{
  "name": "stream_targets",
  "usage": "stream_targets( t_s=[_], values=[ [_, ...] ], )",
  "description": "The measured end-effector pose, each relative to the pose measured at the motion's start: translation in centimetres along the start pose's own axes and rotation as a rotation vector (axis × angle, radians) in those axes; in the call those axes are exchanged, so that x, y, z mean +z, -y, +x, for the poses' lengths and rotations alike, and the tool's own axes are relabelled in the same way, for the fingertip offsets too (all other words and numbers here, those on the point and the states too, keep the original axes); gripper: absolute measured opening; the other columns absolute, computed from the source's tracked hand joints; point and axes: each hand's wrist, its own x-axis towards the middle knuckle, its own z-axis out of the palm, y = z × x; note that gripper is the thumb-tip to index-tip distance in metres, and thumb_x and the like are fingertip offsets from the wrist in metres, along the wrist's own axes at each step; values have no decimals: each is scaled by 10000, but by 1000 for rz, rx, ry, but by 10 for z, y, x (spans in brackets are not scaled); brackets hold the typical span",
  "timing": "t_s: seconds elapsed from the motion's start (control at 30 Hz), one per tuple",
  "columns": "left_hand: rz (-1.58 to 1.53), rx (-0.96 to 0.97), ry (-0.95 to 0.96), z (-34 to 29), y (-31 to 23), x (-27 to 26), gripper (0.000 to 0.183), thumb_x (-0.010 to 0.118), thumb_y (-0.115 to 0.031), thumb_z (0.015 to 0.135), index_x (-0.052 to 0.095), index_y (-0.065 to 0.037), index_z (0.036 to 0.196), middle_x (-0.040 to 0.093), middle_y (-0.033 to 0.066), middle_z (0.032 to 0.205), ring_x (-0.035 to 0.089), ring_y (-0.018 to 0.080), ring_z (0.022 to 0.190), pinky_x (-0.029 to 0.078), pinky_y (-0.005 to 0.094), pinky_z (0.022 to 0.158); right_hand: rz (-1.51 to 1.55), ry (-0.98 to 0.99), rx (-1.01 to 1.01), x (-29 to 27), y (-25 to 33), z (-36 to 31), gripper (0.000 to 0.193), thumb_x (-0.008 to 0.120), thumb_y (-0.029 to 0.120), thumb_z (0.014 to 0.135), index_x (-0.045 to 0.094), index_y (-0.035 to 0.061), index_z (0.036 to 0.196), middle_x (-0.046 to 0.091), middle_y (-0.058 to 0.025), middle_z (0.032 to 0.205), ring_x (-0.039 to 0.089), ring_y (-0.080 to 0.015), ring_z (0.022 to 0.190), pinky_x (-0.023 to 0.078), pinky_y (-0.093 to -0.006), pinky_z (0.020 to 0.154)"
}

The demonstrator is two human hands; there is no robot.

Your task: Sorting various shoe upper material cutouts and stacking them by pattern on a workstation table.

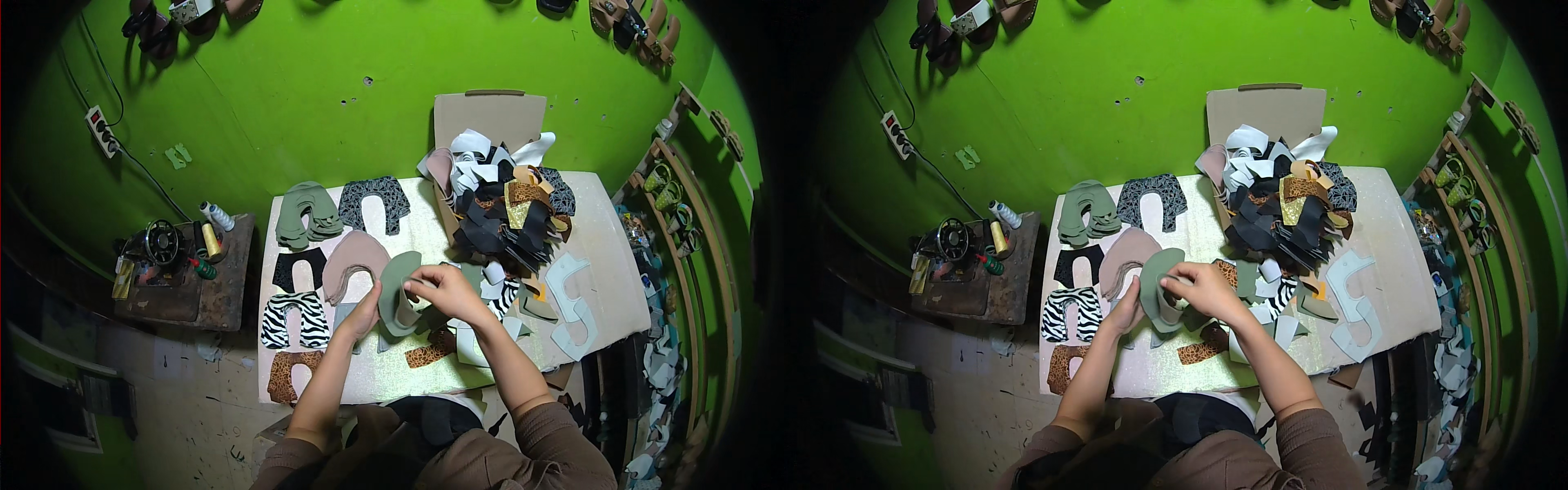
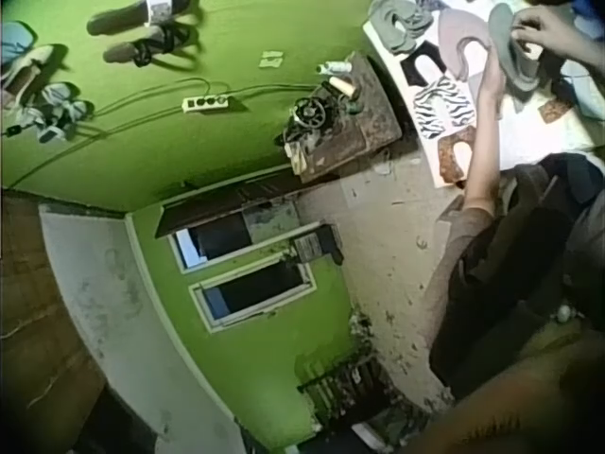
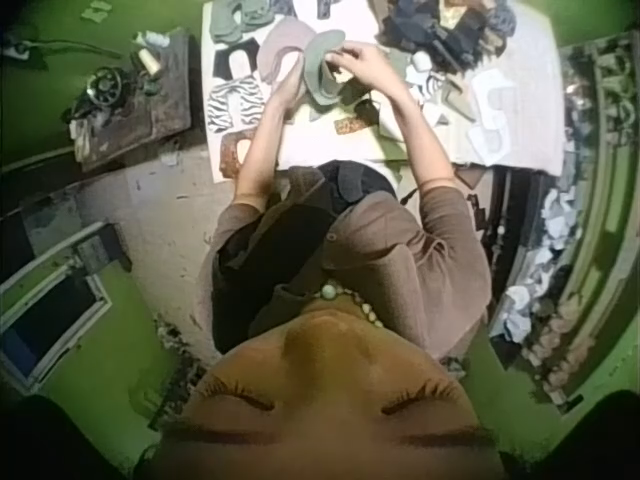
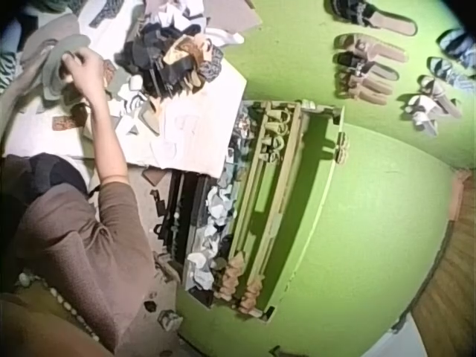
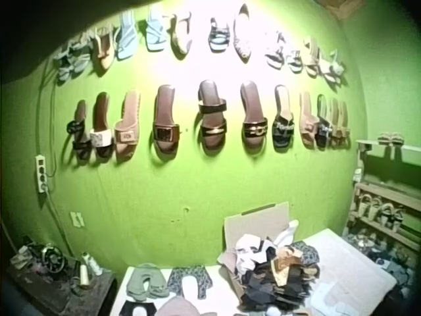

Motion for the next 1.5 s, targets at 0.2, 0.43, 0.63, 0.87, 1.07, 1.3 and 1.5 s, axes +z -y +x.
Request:
stream_targets(
  t_s=[0.2,0.43,0.63,0.87,1.07,1.3,1.5],
  values=[
    [133,40,225,-1,-3,-10,630,357,-540,878,373,-10,1218,578,152,1022,565,230,978,436,345,882,-318,-270,149,2,11,5,294,554,316,759,656,53,844,605,-182,663,596,-326,625,459,-373,617],
    [-108,-5,224,-5,-13,0,556,450,-456,877,403,16,1167,581,157,987,602,210,880,480,334,807,-374,-42,23,-11,8,12,309,562,352,777,657,65,843,602,-174,653,597,-309,610,456,-372,597],
    [217,-15,226,-9,-28,8,457,444,-407,898,440,-9,1122,606,123,900,596,133,697,501,257,645,-477,43,-67,-14,14,12,297,573,348,788,656,69,850,609,-153,664,593,-301,609,455,-363,596],
    [390,-37,214,-13,-41,13,400,404,-374,922,503,-7,1044,622,85,829,579,104,611,486,225,571,-398,136,-158,-27,8,6,257,614,255,797,616,7,866,597,-112,650,544,-167,551,421,-291,531],
    [1005,151,10,-17,-50,24,378,400,-341,932,557,-5,1005,614,70,815,547,112,703,445,239,672,-316,313,76,-43,-11,-3,228,592,206,762,601,7,873,625,-127,768,566,-211,664,446,-317,639],
    [483,91,-97,-18,-44,24,345,423,-287,920,547,5,1054,604,79,883,569,129,824,441,252,716,-28,214,-70,-37,-44,-11,177,622,173,787,598,11,855,586,-52,761,515,-84,737,416,-236,661],
    [-303,2,-13,-27,-43,23,414,432,-254,898,431,33,1197,548,151,1102,578,232,952,461,338,855,269,51,33,-43,-39,-22,218,667,205,780,604,3,830,543,38,684,488,-39,660,384,-192,608]
  ],
)
